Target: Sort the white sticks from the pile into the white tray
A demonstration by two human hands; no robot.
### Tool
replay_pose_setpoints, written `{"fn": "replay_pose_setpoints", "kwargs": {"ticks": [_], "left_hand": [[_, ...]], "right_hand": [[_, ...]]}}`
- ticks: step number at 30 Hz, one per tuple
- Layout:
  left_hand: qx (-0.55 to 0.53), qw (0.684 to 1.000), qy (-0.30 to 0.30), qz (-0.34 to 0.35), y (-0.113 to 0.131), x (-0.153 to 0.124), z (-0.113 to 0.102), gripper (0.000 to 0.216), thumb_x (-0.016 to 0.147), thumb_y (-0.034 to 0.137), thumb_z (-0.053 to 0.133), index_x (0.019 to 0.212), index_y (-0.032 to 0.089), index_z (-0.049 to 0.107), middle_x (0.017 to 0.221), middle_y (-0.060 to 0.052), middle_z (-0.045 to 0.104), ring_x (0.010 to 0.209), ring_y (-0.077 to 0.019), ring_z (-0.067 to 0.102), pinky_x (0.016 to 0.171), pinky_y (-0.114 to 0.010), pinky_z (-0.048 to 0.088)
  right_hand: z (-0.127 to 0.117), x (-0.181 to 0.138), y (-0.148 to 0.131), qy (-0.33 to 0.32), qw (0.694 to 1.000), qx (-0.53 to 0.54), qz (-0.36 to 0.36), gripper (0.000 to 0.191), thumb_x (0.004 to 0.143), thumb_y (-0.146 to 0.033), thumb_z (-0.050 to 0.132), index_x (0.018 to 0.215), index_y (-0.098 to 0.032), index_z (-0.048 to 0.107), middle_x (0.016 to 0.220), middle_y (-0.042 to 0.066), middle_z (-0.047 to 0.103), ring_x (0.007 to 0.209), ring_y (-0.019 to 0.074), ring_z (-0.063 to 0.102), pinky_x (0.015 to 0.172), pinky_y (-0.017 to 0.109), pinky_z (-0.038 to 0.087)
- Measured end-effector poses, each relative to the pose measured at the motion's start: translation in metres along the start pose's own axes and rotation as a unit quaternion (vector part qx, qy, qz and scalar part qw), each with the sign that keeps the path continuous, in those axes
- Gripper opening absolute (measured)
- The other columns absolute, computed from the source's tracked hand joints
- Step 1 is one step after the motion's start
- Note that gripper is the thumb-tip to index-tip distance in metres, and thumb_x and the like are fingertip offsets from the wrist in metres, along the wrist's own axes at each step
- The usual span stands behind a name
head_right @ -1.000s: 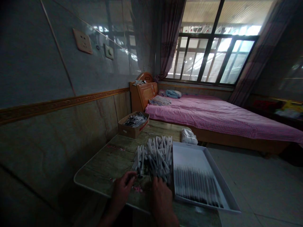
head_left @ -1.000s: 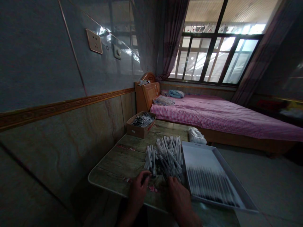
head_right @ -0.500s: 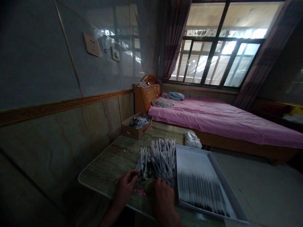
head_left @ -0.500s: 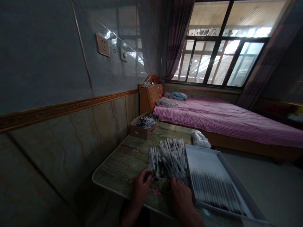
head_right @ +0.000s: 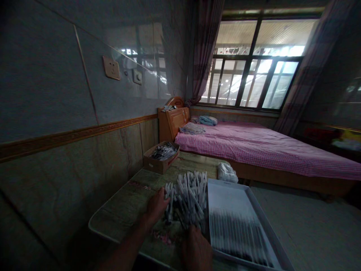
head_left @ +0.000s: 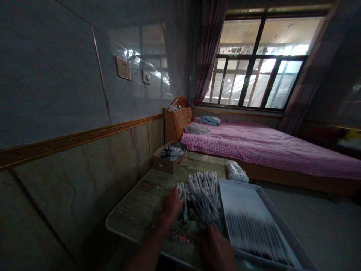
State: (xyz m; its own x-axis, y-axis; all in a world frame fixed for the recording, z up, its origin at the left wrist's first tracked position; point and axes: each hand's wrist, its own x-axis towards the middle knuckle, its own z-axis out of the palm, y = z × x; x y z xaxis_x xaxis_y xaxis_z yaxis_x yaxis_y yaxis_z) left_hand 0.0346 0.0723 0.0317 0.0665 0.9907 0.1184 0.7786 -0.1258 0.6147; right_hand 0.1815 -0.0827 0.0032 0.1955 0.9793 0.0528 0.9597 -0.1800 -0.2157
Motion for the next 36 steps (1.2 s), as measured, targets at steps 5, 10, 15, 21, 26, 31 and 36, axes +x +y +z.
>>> {"fn": "replay_pose_setpoints", "kwargs": {"ticks": [5, 10, 15, 21, 26, 31, 36], "left_hand": [[0.081, 0.996, -0.037, -0.011, 0.003, 0.007, 0.004, 0.033, 0.081, 0.010, 0.061, 0.114, 0.013, 0.058, 0.117, -0.019, 0.068, 0.109, -0.0277, 0.066, 0.085, -0.031, 0.046], [0.126, 0.991, -0.050, -0.007, 0.001, 0.007, 0.005, 0.045, 0.083, 0.008, 0.057, 0.127, 0.014, 0.051, 0.124, -0.018, 0.066, 0.112, -0.0259, 0.065, 0.086, -0.029, 0.046], [0.137, 0.989, -0.046, -0.026, -0.002, 0.008, -0.002, 0.043, 0.080, 0.007, 0.057, 0.122, 0.013, 0.053, 0.109, -0.018, 0.072, 0.100, -0.0264, 0.070, 0.078, -0.030, 0.048], [0.090, 0.996, -0.016, 0.008, -0.014, -0.008, -0.014, 0.027, 0.088, 0.011, 0.050, 0.112, 0.018, 0.059, 0.112, -0.008, 0.071, 0.104, -0.0162, 0.067, 0.085, -0.023, 0.047], [0.003, 0.992, 0.051, 0.114, -0.046, -0.046, -0.013, 0.024, 0.088, 0.012, 0.048, 0.104, 0.021, 0.063, 0.106, -0.006, 0.069, 0.102, -0.0168, 0.066, 0.091, -0.028, 0.048], [-0.032, 0.988, 0.064, 0.140, -0.071, -0.073, -0.011, 0.017, 0.089, 0.019, 0.048, 0.091, 0.023, 0.064, 0.092, -0.005, 0.072, 0.090, -0.0208, 0.069, 0.083, -0.033, 0.053], [-0.044, 0.983, 0.065, 0.166, -0.074, -0.077, -0.009, 0.016, 0.090, 0.022, 0.048, 0.090, 0.025, 0.064, 0.089, -0.004, 0.073, 0.086, -0.0215, 0.070, 0.078, -0.034, 0.054]], "right_hand": [[0.023, -0.002, 0.013, 0.066, 0.996, 0.054, -0.010, 0.025, 0.090, -0.014, 0.041, 0.098, -0.024, 0.062, 0.095, 0.003, 0.072, 0.080, 0.0178, 0.072, 0.060, 0.023, 0.045], [0.044, -0.005, 0.013, 0.152, 0.983, 0.101, -0.030, 0.023, 0.097, -0.023, 0.038, 0.091, -0.026, 0.061, 0.086, 0.001, 0.072, 0.072, 0.0150, 0.072, 0.059, 0.020, 0.045], [0.054, -0.005, 0.012, 0.193, 0.969, 0.155, -0.009, 0.030, 0.100, -0.036, 0.035, 0.090, -0.028, 0.062, 0.079, 0.001, 0.074, 0.067, 0.0169, 0.072, 0.054, 0.021, 0.045], [0.043, -0.007, 0.016, 0.189, 0.942, 0.278, 0.003, 0.040, 0.099, -0.050, 0.031, 0.095, -0.030, 0.066, 0.083, 0.001, 0.077, 0.069, 0.0183, 0.073, 0.056, 0.021, 0.049], [0.033, -0.007, 0.018, 0.178, 0.920, 0.348, -0.003, 0.037, 0.097, -0.048, 0.037, 0.094, -0.027, 0.067, 0.084, 0.002, 0.076, 0.076, 0.0187, 0.074, 0.064, 0.021, 0.053], [0.027, -0.011, 0.014, 0.177, 0.913, 0.368, -0.003, 0.035, 0.094, -0.047, 0.041, 0.093, -0.025, 0.069, 0.085, 0.004, 0.076, 0.076, 0.0197, 0.073, 0.066, 0.022, 0.053], [0.020, -0.013, 0.007, 0.198, 0.901, 0.386, 0.010, 0.036, 0.092, -0.048, 0.042, 0.089, -0.025, 0.070, 0.080, 0.003, 0.074, 0.072, 0.0193, 0.072, 0.064, 0.023, 0.052]]}}
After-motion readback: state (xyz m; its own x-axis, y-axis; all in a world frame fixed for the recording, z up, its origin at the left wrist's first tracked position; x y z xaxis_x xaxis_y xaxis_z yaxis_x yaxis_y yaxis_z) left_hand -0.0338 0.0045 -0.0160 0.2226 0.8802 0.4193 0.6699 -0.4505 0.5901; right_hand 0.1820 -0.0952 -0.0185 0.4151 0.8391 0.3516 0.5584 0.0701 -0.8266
